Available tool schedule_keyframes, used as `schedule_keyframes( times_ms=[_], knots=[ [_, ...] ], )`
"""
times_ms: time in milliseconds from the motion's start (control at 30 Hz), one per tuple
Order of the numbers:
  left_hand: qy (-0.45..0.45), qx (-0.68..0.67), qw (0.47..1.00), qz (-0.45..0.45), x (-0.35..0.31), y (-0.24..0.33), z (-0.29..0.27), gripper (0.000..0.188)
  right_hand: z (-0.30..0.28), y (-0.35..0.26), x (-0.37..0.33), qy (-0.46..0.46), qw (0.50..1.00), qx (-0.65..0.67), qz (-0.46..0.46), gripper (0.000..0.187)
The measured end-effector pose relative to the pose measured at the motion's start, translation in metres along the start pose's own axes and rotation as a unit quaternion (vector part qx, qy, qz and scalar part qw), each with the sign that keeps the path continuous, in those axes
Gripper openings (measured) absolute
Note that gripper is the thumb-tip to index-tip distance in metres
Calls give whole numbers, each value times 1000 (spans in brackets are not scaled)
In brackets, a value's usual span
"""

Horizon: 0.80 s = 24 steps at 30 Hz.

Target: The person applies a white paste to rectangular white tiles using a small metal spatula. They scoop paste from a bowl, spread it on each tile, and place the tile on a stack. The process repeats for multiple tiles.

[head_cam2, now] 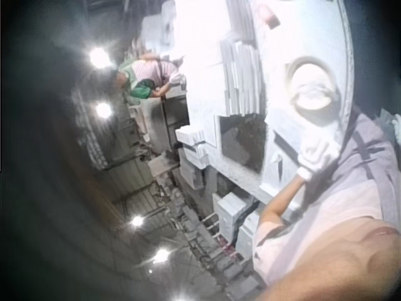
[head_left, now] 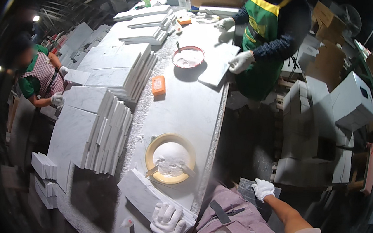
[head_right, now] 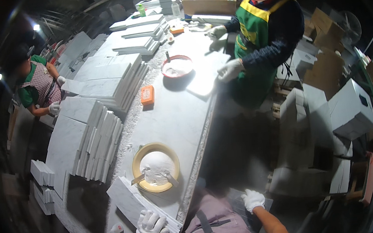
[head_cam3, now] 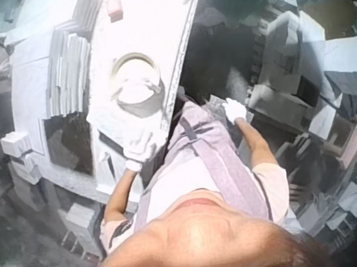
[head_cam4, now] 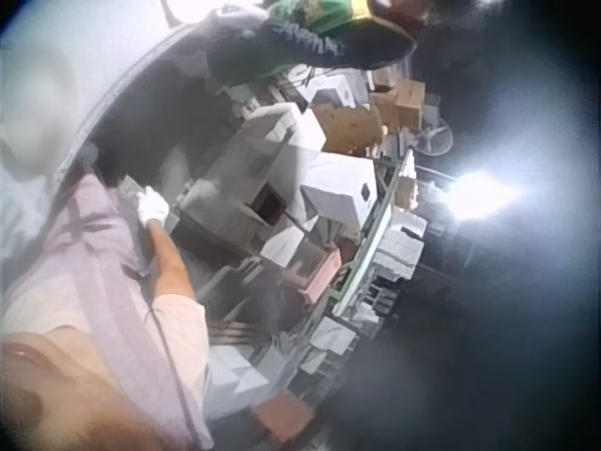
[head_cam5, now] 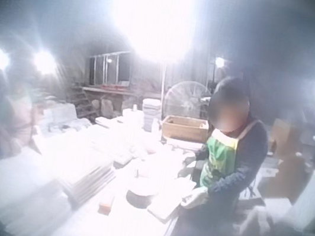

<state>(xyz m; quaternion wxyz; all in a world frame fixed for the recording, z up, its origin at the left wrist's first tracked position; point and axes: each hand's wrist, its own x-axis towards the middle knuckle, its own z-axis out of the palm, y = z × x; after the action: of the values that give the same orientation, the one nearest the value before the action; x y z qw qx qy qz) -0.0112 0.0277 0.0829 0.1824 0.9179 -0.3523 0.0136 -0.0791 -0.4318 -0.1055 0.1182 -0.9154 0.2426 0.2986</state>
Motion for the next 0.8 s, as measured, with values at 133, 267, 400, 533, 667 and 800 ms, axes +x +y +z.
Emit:
schedule_keyframes(
  times_ms=[133,267,400,533,667,800],
  knots=[
    [50,-21,998,-3,-1,3,-3,44,-18,-13,-4,-60,998,-6,2,56],
    [40,4,999,-10,-1,5,-7,41,-20,-27,-3,-54,995,50,-60,57],
    [42,8,999,0,1,2,-8,41,-15,-14,25,-118,986,75,-94,60],
    [4,-8,1000,-17,5,3,-10,46,-18,24,42,-165,967,165,-105,52],
    [49,11,999,3,17,6,-11,39,-39,39,57,-133,982,114,-70,42],
    [38,39,998,12,30,11,-16,39,-88,43,98,-172,980,14,-100,42]
  ],
)
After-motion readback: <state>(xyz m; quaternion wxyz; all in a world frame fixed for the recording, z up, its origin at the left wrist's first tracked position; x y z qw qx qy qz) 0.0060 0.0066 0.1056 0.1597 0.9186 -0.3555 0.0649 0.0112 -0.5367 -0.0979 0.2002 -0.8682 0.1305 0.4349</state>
